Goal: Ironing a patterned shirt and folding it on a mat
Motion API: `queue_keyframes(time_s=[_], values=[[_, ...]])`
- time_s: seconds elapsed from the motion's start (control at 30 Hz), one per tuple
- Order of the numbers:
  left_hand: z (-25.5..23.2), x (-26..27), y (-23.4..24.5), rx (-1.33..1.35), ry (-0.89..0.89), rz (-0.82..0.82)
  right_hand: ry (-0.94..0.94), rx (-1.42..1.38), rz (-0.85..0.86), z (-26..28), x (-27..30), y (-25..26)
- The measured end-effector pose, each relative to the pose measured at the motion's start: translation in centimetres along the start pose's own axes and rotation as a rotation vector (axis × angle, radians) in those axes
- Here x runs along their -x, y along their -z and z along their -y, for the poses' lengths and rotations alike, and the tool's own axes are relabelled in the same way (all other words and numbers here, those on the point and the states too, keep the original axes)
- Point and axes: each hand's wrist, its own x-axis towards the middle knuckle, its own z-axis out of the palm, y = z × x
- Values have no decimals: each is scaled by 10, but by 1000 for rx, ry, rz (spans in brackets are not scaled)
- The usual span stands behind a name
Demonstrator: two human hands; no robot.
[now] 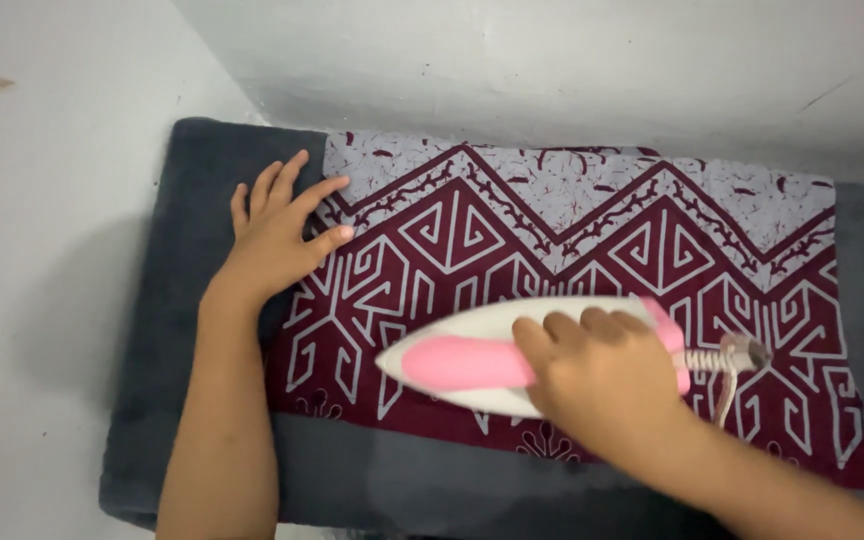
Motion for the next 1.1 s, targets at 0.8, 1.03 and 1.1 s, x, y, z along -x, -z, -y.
queue_keyframes(time_s=[0.8,1.03,1.1], values=[[8,1,-3,4,-47,-18,-572,624,-146,-232,3,-27],[11,-1,-4,-4,-49,-15,-540,606,-88,-245,32,-34],[11,0,-5,1,-44,-12,-539,516,-55,-226,33,-23]])
